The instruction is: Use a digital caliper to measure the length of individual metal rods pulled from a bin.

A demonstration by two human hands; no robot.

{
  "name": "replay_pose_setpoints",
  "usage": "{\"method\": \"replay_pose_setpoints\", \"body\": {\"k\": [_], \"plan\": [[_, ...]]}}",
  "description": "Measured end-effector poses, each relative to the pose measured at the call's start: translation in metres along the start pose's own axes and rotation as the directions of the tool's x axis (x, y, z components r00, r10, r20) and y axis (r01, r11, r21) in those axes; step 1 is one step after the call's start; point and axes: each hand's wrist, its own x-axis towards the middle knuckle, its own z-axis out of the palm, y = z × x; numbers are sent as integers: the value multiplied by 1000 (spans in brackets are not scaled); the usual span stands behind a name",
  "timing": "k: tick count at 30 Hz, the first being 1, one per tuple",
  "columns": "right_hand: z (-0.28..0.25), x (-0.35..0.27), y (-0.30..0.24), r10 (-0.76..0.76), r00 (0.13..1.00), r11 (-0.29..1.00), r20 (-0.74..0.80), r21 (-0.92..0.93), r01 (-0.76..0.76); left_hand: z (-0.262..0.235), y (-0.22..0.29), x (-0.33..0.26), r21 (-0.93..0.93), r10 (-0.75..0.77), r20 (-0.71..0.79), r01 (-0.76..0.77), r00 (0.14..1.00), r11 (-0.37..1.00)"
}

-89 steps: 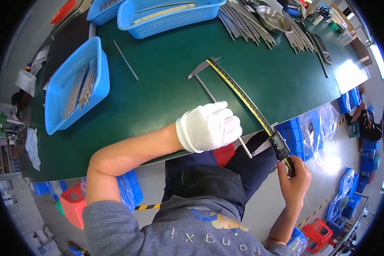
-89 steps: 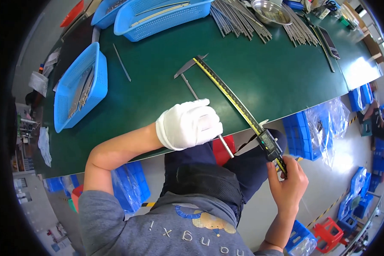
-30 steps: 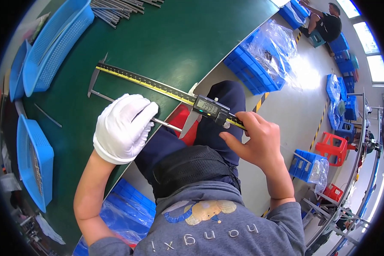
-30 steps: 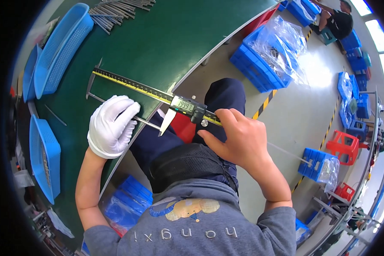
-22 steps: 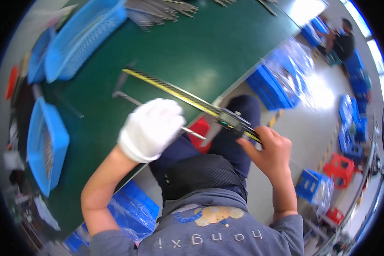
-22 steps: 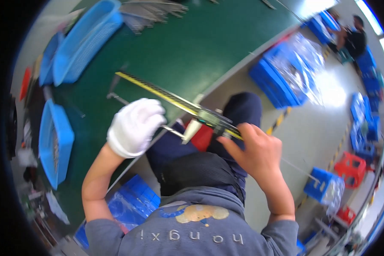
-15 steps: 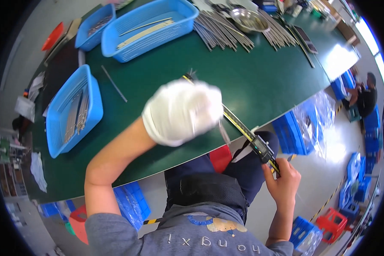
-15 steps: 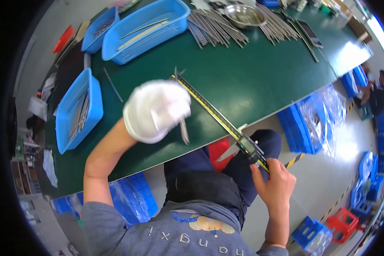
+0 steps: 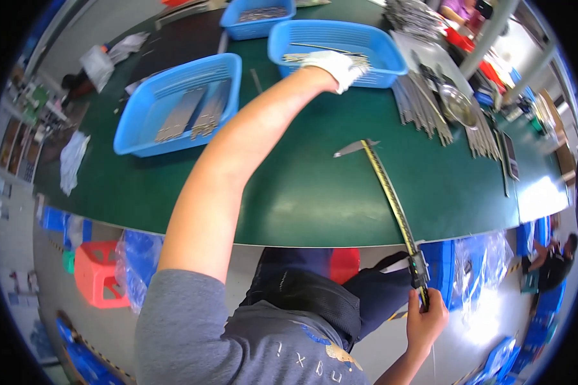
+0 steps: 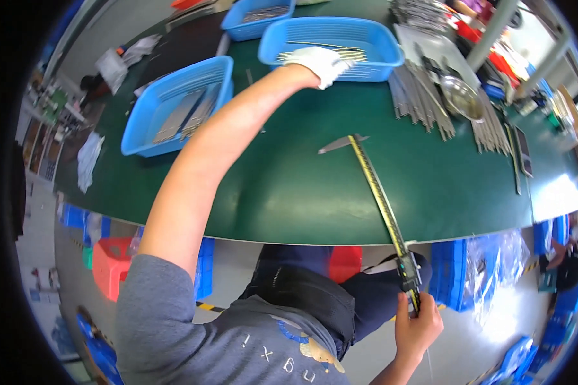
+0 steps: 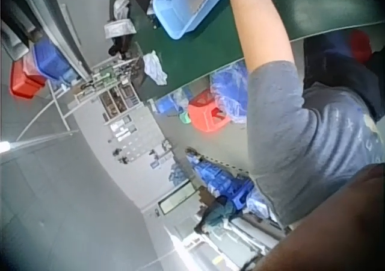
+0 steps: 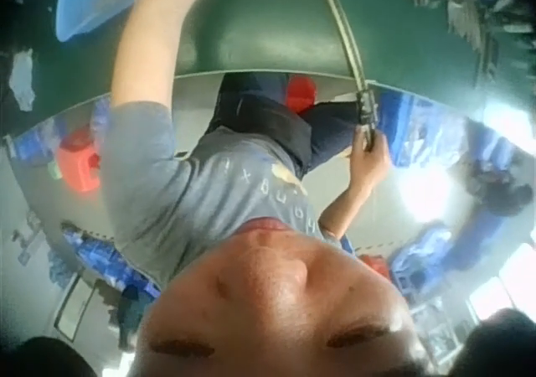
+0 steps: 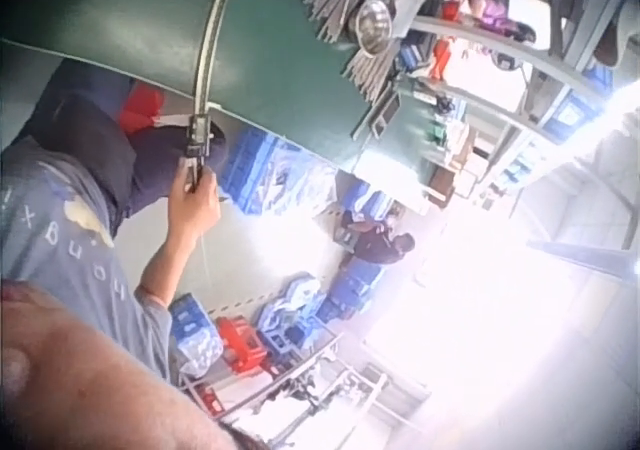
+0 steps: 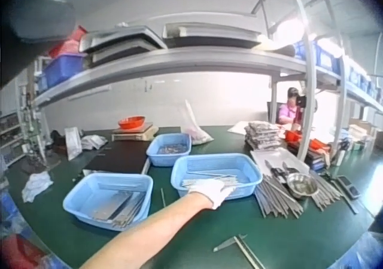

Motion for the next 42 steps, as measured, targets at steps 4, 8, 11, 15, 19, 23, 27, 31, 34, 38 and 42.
{"method": "replay_pose_setpoints", "body": {"k": [4, 8, 11, 15, 19, 23, 27, 31, 34, 38, 42], "plan": [[3, 6, 4, -41, 998, 999, 39, 28, 40, -2, -13, -27, 141, 69, -43, -62, 997, 988], [4, 9, 6, -80, 996, 996, 41, 50, 78, -4, -16, -51, 142, 41, -44, -34, 998, 989], [3, 12, 6, -59, 996, 996, 64, 73, 54, -29, -17, -78, 191, 52, 82, -67, 995, 979], [3, 13, 12, -71, 995, 994, 71, 88, 64, -77, -52, -97, 166, -44, 129, 22, 991, 986], [1, 13, 16, -75, 995, 995, 70, 71, 70, -97, -123, -130, 357, -541, 181, 458, 821, 814], [0, 14, 11, -78, 996, 995, 48, 63, 75, -64, -180, -152, -213, -558, 458, 695, 692, 687], [2, 16, 5, -80, 994, 992, 77, 107, 71, -66, -179, -166, -318, -682, 416, 799, 602, 511], [-3, 12, 0, -42, 996, 996, 74, 88, 35, -66, -171, -150, -298, -698, 421, 815, 580, 497], [-4, 11, 0, -51, 996, 995, 69, 86, 45, -59, -183, -145, -146, -698, 426, 806, 575, 574], [-8, 14, -1, -42, 996, 996, 80, 85, 35, -80, -179, -152, 43, -636, 298, 655, 712, 754], [-9, 17, -5, -47, 996, 994, 75, 100, 39, -115, -160, -167, -252, -564, 160, 586, 810, 770]]}}
